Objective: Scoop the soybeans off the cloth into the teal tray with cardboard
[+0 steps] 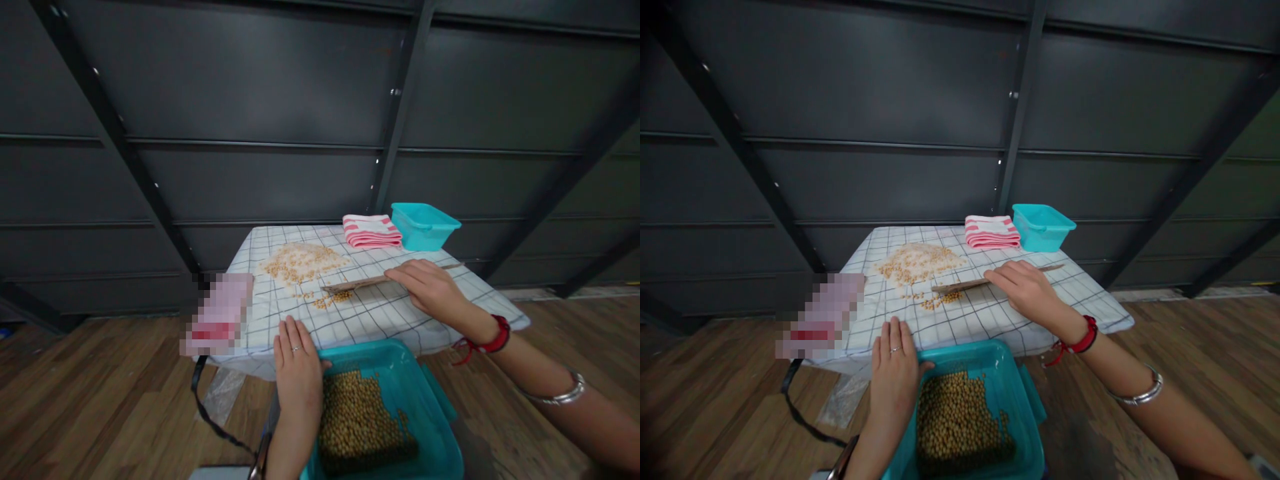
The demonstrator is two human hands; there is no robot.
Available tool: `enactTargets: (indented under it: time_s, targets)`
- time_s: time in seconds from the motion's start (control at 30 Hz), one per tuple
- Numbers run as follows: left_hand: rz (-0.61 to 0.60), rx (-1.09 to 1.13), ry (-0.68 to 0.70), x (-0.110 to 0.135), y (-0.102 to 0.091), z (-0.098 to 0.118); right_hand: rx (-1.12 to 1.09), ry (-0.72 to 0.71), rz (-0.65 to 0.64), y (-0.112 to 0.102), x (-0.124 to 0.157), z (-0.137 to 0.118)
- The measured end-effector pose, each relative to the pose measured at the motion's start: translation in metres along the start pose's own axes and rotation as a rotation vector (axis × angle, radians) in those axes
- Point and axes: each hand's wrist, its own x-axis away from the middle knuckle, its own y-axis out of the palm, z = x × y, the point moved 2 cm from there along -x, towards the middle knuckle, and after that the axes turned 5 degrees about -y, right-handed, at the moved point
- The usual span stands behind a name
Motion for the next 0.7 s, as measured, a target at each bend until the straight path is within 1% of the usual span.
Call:
enactTargets:
  time_s: [0.13, 0.23, 0.4, 0.5, 0.57, 0.7]
  targets:
    - [-0.019, 0.01, -0.004, 0.0, -0.003, 0.001, -0.026, -0.023, -0.007, -0.007, -0.003, -0.003]
    - [-0.009, 0.032, -0.004, 0.0, -0.002, 0.001, -0.026, 0.012, -0.001, -0.011, -0.003, -0.001]
    - [0.034, 0.015, 0.022, 0.001, 0.003, -0.001, 0.012, 0.058, -0.015, -0.008, -0.005, 0.012]
    - [0.023, 0.014, 0.021, 0.0, 0.001, -0.001, 0.031, 0.065, -0.013, -0.007, -0.008, 0.016]
    - [0.007, 0.01, 0.008, 0.0, -0.001, 0.0, 0.038, 0.053, -0.008, -0.008, -0.009, 0.013]
    - [0.01, -0.002, 0.0, 0.0, -0.004, 0.001, 0.057, -0.019, 0.0, -0.014, -0.005, -0.004]
